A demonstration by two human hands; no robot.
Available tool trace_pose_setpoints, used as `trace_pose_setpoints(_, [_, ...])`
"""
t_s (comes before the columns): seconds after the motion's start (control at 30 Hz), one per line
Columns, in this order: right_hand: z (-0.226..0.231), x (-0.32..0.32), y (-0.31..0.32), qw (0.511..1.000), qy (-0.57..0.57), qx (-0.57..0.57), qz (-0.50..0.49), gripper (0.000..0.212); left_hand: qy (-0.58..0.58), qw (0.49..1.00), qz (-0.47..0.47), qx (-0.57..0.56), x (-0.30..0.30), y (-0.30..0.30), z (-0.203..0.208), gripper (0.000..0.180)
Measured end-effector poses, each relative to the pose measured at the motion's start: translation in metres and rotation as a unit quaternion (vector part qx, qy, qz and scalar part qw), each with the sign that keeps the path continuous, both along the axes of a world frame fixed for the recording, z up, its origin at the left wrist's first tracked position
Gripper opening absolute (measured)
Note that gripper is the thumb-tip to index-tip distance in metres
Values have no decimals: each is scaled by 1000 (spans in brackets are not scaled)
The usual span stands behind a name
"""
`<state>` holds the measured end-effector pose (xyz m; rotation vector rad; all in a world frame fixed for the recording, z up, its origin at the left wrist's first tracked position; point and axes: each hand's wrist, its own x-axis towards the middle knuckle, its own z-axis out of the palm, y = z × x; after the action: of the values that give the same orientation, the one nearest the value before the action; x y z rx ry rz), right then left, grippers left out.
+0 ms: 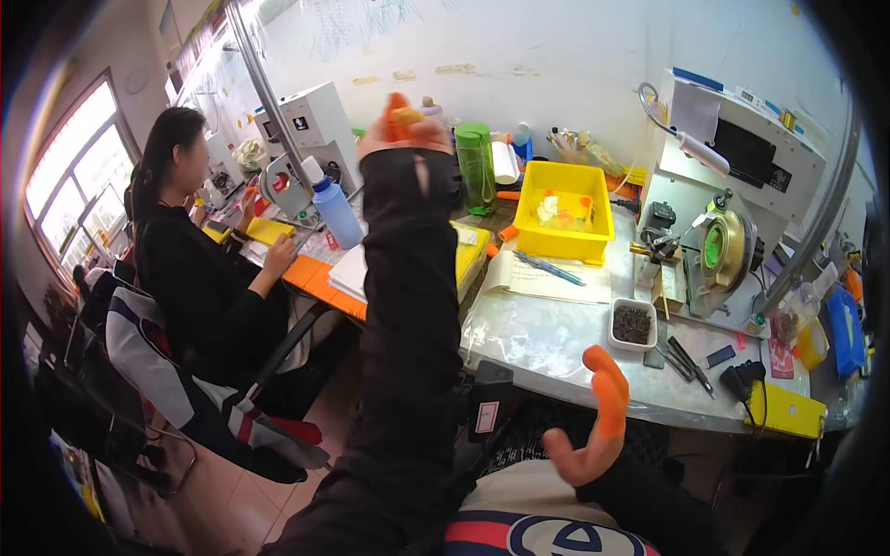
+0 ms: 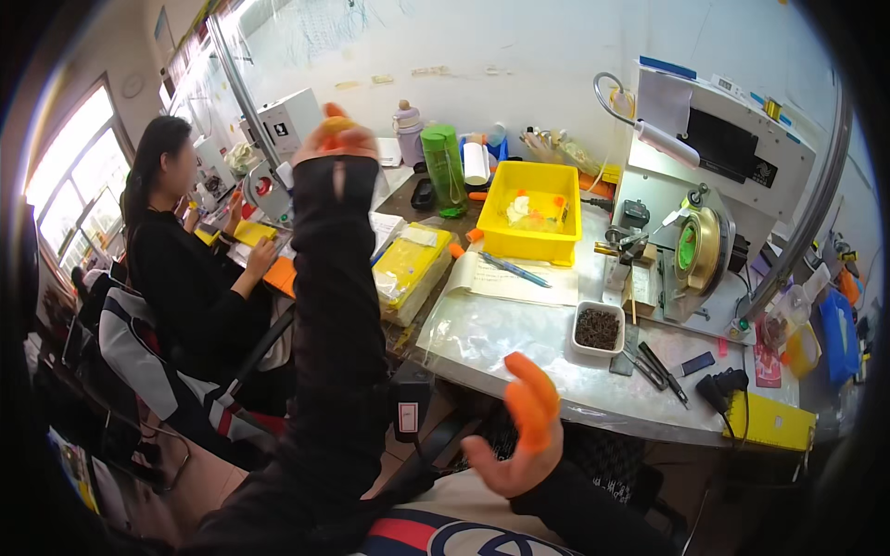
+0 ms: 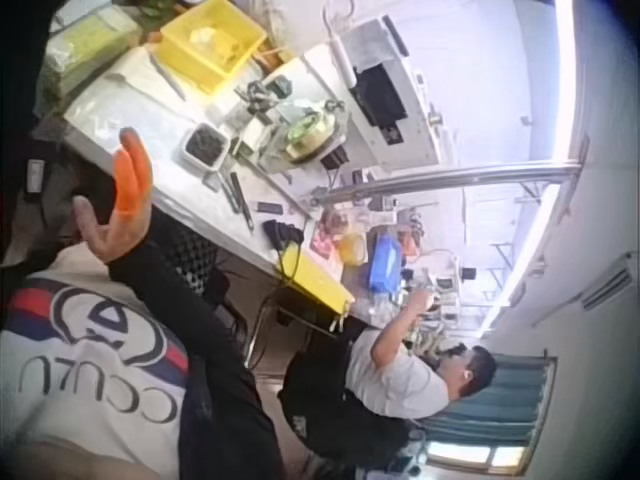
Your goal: Assemble small electronic or mechanical components using a precision machine and manual hand tools at a workbench.
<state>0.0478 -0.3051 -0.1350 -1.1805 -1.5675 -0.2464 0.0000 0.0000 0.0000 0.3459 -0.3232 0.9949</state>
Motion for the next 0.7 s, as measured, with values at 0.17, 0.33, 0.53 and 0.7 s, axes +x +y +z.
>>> trace_pose_setpoints(0.17, [-19, -30, 1, 879, 339, -208, 262, 63, -174, 984, -3, 43, -31, -83, 30, 17])
trace_pose_setpoints(0.33, [-7, -32, 9, 841, 359, -349, 204, 38, -74, 971, 195, 118, -24, -92, 25, 18])
trace_pose_setpoints(0.53, [-44, -36, 24, 745, 526, -337, 233, 51, 48, 849, 404, 337, 12, -113, 5, 29])
trace_pose_setpoints(0.7, [-59, -25, 25, 743, 294, -569, 192, 51, 192, 691, 613, 333, 50, -159, -29, 28])
